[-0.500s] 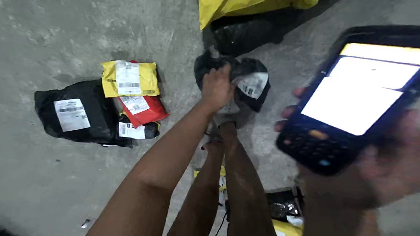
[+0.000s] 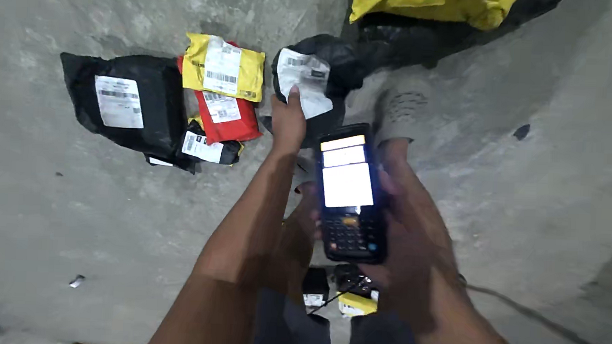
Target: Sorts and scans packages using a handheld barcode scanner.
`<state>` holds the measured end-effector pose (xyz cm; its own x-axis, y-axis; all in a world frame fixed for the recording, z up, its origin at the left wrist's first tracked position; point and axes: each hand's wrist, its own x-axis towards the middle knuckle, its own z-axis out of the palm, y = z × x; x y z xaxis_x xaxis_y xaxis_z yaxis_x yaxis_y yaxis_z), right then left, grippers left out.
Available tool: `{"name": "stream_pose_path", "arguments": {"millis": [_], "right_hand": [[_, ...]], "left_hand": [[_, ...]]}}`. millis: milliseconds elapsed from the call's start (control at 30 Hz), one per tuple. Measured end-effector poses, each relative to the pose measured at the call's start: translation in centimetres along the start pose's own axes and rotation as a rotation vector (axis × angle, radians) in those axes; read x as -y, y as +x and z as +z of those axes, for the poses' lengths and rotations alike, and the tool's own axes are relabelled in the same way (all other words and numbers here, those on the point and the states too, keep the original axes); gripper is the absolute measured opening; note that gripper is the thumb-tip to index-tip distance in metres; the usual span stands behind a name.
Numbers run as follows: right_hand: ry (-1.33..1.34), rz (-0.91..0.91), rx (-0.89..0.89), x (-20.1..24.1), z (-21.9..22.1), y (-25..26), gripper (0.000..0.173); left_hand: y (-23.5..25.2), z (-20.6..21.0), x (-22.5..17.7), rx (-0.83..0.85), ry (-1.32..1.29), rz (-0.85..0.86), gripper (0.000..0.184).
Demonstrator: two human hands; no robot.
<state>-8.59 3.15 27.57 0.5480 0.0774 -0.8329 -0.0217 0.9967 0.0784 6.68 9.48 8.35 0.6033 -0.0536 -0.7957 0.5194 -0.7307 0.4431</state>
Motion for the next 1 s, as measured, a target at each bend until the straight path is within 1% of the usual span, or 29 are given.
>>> {"name": "stream_pose_path", "arguments": {"millis": [33,100,133,200,233,267,300,333,400,433,467,500,533,567,600,633,667,700,767,867,933,1000], "right_hand": [[-0.038,0.000,-0.002,-0.1,-0.1,1.9,0.059],[-0.112,0.013,-0.067,0.1,-0.9,5.8,0.059],[-0.109,0.018,-0.115,0.3,-1.6,7.7,0.060],[-0.092,0.041,-0.139,0.8,-4.0,10.2,0.061],[-0.114,0.057,-0.160,1.2,-5.2,10.8,0.061],[-0.151,0.077,-0.189,1.7,-6.4,11.4,0.060],[-0.182,0.104,-0.233,2.2,-7.2,11.8,0.060],[-0.208,0.135,-0.289,2.8,-7.6,11.8,0.060],[-0.241,0.208,-0.357,4.4,-7.9,11.8,0.060],[-0.250,0.230,-0.359,5.2,-7.7,11.9,0.060],[-0.251,0.246,-0.348,5.9,-7.5,11.6,0.061],[-0.245,0.259,-0.347,6.4,-7.2,11.1,0.060],[-0.239,0.264,-0.357,6.8,-6.6,10.7,0.060],[-0.224,0.270,-0.352,7.2,-6.1,10.5,0.059],[-0.198,0.285,-0.326,7.4,-5.9,10.3,0.060],[-0.164,0.308,-0.292,7.6,-5.7,10.1,0.061],[-0.131,0.335,-0.261,7.8,-5.6,10.1,0.063],[-0.104,0.353,-0.233,7.9,-5.5,10.0,0.064],[-0.029,0.374,-0.158,7.8,-5.9,9.8,0.064],[0.068,0.401,-0.073,7.7,-6.8,9.6,0.065],[0.132,0.416,-0.044,7.6,-7.4,9.3,0.067],[0.214,0.429,0.005,7.6,-7.7,8.8,0.068]], "left_hand": [[1.3,0.7,0.2,-0.015,-0.001,-0.044,0.061],[4.9,2.8,1.9,-0.018,-0.021,-0.140,0.062],[6.8,3.7,3.0,0.000,-0.031,-0.184,0.064],[9.4,4.8,4.6,0.039,0.021,-0.253,0.068],[10.3,5.0,5.1,0.016,0.080,-0.266,0.070],[11.3,4.9,5.3,-0.054,0.136,-0.246,0.073],[12.3,4.6,5.3,-0.145,0.207,-0.204,0.079],[12.8,4.2,5.2,-0.212,0.297,-0.147,0.088],[14.3,3.0,4.5,-0.273,0.483,0.039,0.104],[15.7,2.3,3.5,-0.267,0.564,0.158,0.106],[16.9,1.6,2.4,-0.228,0.650,0.263,0.106],[17.8,1.0,1.5,-0.150,0.737,0.342,0.103],[18.7,0.6,0.5,-0.046,0.803,0.391,0.096],[19.6,0.3,-0.6,0.062,0.821,0.410,0.083],[20.4,0.1,-1.6,0.167,0.774,0.386,0.063],[20.9,0.0,-2.2,0.259,0.682,0.344,0.047],[21.1,-0.3,-2.8,0.333,0.542,0.295,0.038],[21.0,-0.6,-3.3,0.378,0.408,0.252,0.033],[19.9,-1.2,-3.7,0.412,0.266,0.185,0.035],[18.4,-1.9,-3.4,0.400,0.110,0.099,0.043],[17.9,-2.2,-2.7,0.392,0.050,0.089,0.045],[17.3,-2.3,-2.6,0.387,0.051,0.107,0.043]]}}
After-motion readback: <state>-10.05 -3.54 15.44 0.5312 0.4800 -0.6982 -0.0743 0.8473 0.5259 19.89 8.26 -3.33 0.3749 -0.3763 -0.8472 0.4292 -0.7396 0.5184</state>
